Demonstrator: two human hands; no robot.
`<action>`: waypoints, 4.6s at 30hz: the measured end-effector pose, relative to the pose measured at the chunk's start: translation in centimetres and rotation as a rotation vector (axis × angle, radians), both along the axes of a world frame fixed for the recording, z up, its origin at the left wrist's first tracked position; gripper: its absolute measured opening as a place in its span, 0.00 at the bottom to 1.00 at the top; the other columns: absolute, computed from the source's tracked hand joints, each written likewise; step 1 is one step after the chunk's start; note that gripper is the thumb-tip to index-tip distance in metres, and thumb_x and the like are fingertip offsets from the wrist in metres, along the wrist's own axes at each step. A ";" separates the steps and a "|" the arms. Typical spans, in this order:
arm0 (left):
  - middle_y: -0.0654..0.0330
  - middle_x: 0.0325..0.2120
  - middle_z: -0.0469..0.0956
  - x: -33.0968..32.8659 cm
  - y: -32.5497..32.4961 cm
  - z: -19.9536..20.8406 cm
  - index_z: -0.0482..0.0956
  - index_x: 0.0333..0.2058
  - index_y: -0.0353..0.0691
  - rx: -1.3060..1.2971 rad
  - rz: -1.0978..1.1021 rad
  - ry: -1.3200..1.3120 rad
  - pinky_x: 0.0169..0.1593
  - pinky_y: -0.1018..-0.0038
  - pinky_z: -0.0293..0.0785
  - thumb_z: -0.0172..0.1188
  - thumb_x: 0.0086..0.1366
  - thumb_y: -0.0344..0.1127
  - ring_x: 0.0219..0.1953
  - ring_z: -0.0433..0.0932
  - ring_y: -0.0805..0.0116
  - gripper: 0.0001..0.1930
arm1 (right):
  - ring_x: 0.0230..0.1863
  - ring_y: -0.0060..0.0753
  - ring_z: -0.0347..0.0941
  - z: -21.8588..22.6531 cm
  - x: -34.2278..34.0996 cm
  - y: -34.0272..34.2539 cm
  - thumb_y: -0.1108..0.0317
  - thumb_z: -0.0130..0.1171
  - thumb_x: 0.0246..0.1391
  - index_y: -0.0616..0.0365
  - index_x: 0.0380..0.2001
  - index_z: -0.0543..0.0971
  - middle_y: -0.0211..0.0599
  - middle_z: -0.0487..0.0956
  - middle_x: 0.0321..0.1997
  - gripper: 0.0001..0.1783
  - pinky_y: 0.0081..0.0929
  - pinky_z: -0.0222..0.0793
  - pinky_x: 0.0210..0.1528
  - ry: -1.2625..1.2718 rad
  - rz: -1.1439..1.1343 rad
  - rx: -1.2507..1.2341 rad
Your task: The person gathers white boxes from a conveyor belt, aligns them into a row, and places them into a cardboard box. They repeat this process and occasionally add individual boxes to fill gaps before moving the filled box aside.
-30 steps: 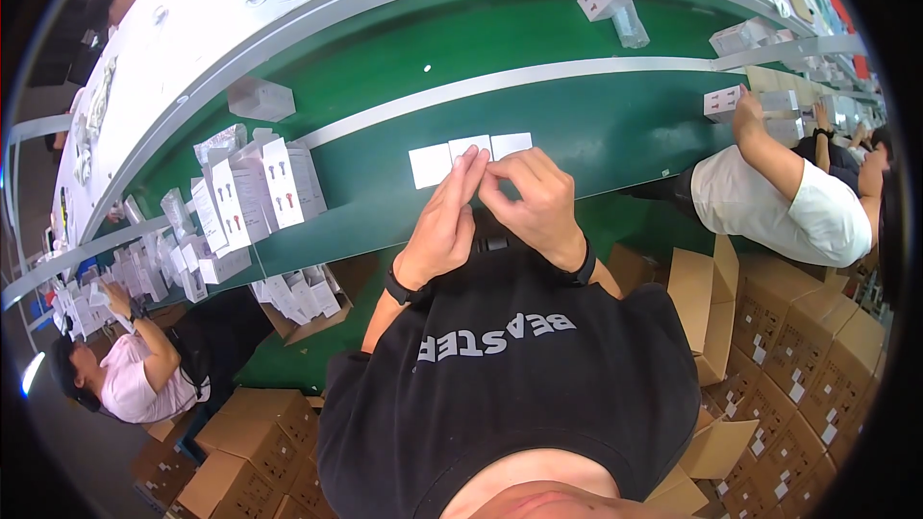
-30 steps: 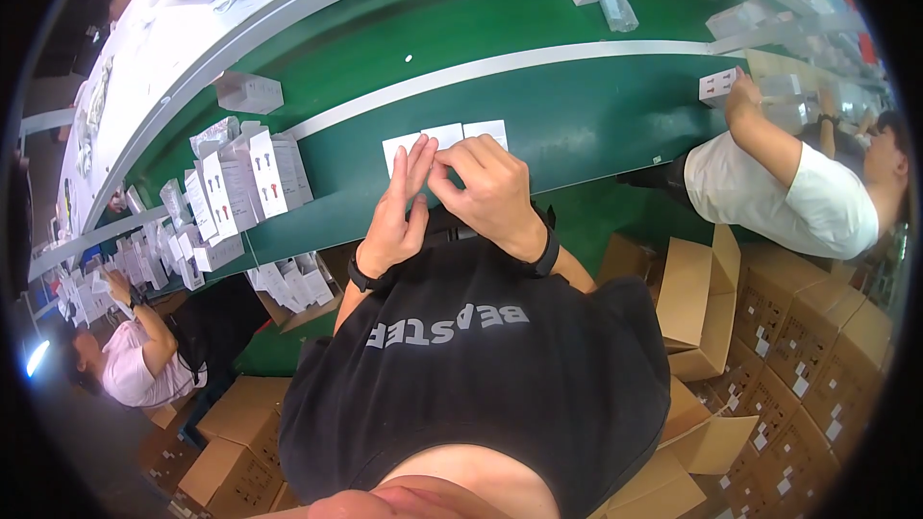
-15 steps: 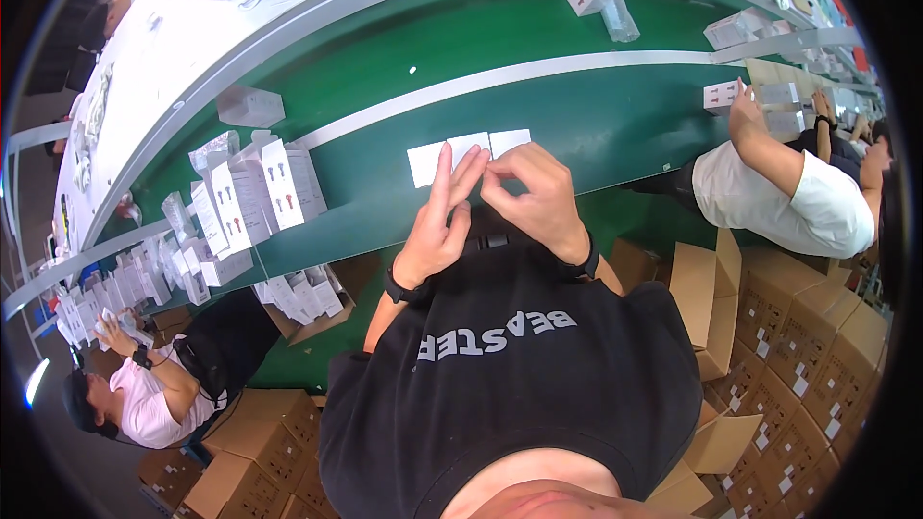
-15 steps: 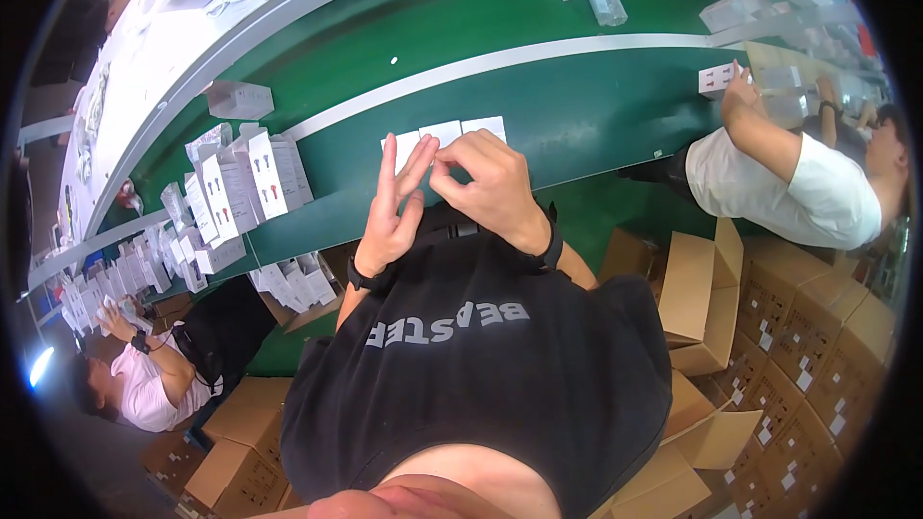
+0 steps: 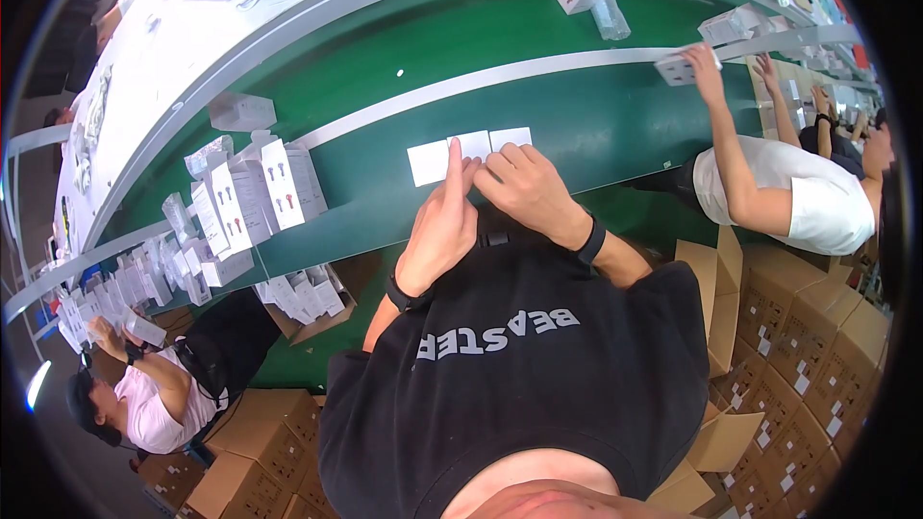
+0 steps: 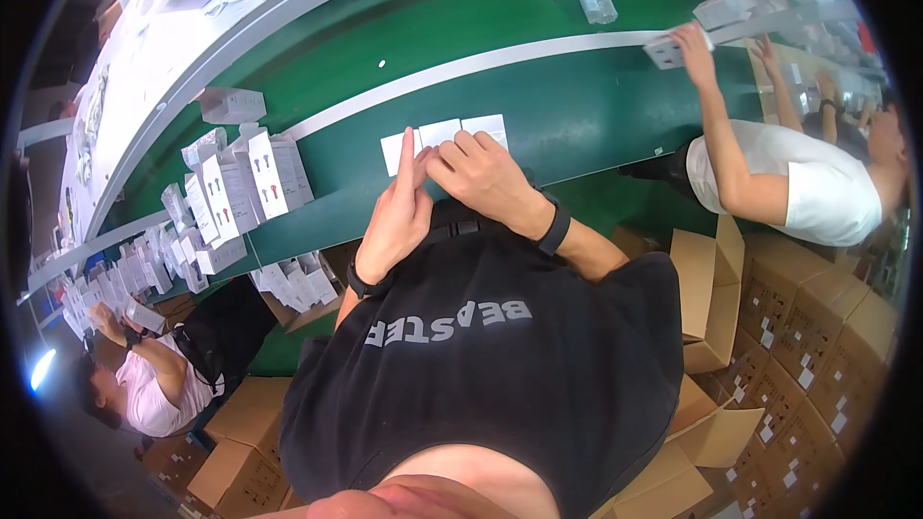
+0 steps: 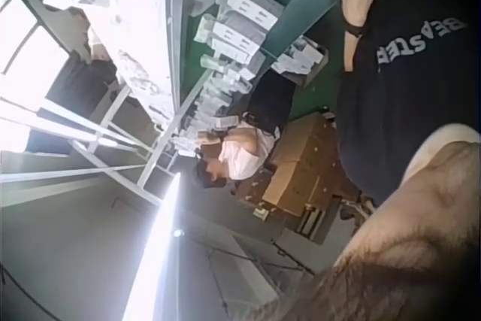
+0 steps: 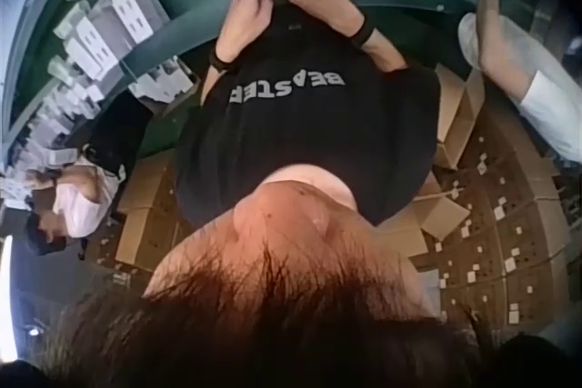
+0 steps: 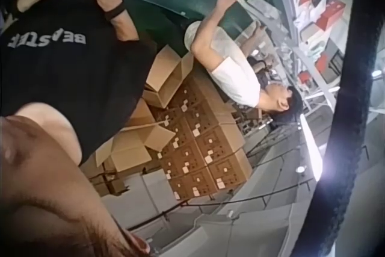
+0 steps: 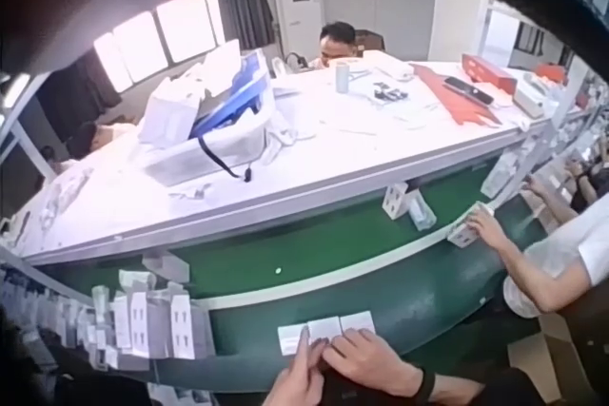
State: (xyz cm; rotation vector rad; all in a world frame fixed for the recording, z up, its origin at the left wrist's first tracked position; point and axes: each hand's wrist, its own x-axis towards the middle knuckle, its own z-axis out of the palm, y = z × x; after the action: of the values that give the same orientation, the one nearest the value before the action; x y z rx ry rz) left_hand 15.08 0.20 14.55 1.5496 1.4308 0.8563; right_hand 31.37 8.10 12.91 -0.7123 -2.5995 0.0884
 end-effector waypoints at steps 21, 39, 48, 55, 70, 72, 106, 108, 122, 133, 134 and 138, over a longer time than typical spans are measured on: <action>0.38 0.69 0.53 -0.7 0.0 0.8 0.30 0.72 0.39 -0.006 0.008 -0.836 0.72 0.61 0.48 0.38 0.54 0.11 0.73 0.51 0.48 0.48 | 0.29 0.37 0.76 2.4 -1.0 0.0 0.79 0.72 0.40 0.59 0.33 0.81 0.33 0.80 0.30 0.14 0.28 0.72 0.28 0.578 -0.174 -0.127; 0.40 0.65 0.62 0.0 0.8 -1.3 0.39 0.70 0.27 0.517 -0.050 0.258 0.69 0.57 0.58 0.43 0.56 0.12 0.69 0.58 0.43 0.42 | 0.30 0.39 0.75 2.6 -1.2 -0.9 0.80 0.65 0.41 0.59 0.28 0.77 0.36 0.78 0.29 0.10 0.31 0.71 0.33 0.541 -0.112 -0.457; 0.35 0.66 0.59 -1.6 1.0 -0.1 0.41 0.71 0.33 -0.030 0.187 -1.073 0.69 0.46 0.57 0.45 0.60 0.14 0.71 0.54 0.42 0.40 | 0.30 0.53 0.75 -1.6 8.5 -2.3 0.69 0.54 0.57 0.61 0.31 0.73 0.49 0.76 0.29 0.06 0.41 0.71 0.34 0.340 -0.658 -0.818; 0.35 0.65 0.60 -2.1 2.0 -0.4 0.43 0.71 0.33 -0.093 0.185 -1.251 0.67 0.44 0.60 0.47 0.64 0.17 0.70 0.55 0.39 0.38 | 0.33 0.54 0.80 -18.9 23.5 -11.2 0.57 0.56 0.56 0.57 0.25 0.82 0.51 0.81 0.26 0.16 0.44 0.75 0.39 -0.356 -0.764 -0.797; 0.62 0.22 0.76 -2.9 0.3 -3.1 0.72 0.54 0.30 -0.027 0.413 -0.836 0.48 0.66 0.75 0.60 0.67 0.29 0.28 0.78 0.68 0.18 | 0.60 0.55 0.66 -11.5 19.3 15.2 0.66 0.72 0.44 0.51 0.64 0.63 0.47 0.67 0.62 0.44 0.48 0.71 0.54 -0.175 -0.897 -0.133; 0.63 0.21 0.74 -3.0 0.0 -2.9 0.73 0.53 0.30 -0.024 0.395 -0.786 0.46 0.67 0.75 0.59 0.68 0.29 0.27 0.76 0.70 0.17 | 0.60 0.55 0.66 -12.7 21.3 19.9 0.67 0.73 0.41 0.50 0.65 0.62 0.48 0.67 0.62 0.46 0.49 0.71 0.55 -0.207 -0.913 -0.032; 0.43 0.56 0.64 -6.0 2.8 -15.7 0.63 0.60 0.35 0.033 0.085 0.572 0.60 0.58 0.69 0.77 0.41 0.28 0.59 0.66 0.42 0.46 | 0.58 0.57 0.69 -12.0 10.7 7.0 0.53 0.75 0.40 0.57 0.63 0.63 0.49 0.65 0.62 0.49 0.45 0.70 0.57 -0.248 -0.275 -0.759; 0.44 0.56 0.64 -6.0 2.7 -16.4 0.64 0.59 0.35 0.080 0.087 0.564 0.60 0.59 0.69 0.77 0.41 0.28 0.58 0.66 0.42 0.45 | 0.59 0.57 0.68 -12.3 11.4 7.0 0.55 0.76 0.39 0.56 0.64 0.62 0.49 0.65 0.62 0.50 0.45 0.69 0.58 -0.237 -0.282 -0.797; 0.46 0.57 0.64 -6.0 2.9 -16.8 0.63 0.57 0.35 0.100 0.086 0.536 0.60 0.59 0.70 0.74 0.42 0.27 0.58 0.66 0.42 0.42 | 0.57 0.60 0.70 -12.9 21.8 19.0 0.60 0.77 0.35 0.53 0.61 0.68 0.50 0.67 0.62 0.46 0.50 0.71 0.56 -0.501 -1.220 -0.605; 0.51 0.57 0.66 -5.7 3.4 -14.5 0.61 0.63 0.38 0.167 0.009 0.711 0.58 0.55 0.69 0.79 0.39 0.34 0.62 0.64 0.46 0.51 | 0.54 0.59 0.70 -11.6 23.8 13.4 0.59 0.79 0.32 0.56 0.57 0.68 0.49 0.68 0.55 0.46 0.50 0.71 0.53 -0.300 -0.570 -0.508; 0.53 0.57 0.67 -5.4 3.3 -13.8 0.61 0.64 0.40 0.236 -0.011 0.763 0.58 0.54 0.69 0.80 0.38 0.36 0.62 0.63 0.47 0.53 | 0.55 0.59 0.70 -11.4 22.8 12.6 0.60 0.79 0.31 0.55 0.57 0.68 0.48 0.68 0.55 0.46 0.48 0.70 0.55 -0.291 -0.524 -0.503; 0.55 0.56 0.68 -3.4 4.1 -12.9 0.61 0.67 0.46 0.221 -0.095 0.832 0.55 0.55 0.72 0.80 0.40 0.44 0.60 0.66 0.49 0.54 | 0.58 0.56 0.67 -12.6 18.0 9.5 0.60 0.78 0.32 0.55 0.56 0.68 0.48 0.69 0.57 0.45 0.44 0.67 0.58 -0.166 -0.272 -0.412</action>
State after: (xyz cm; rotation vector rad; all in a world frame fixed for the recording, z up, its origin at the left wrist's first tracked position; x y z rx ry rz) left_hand 11.67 4.27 1.68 2.2754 1.8381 0.3039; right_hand 49.36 17.64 0.26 -1.2588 -2.6359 0.5106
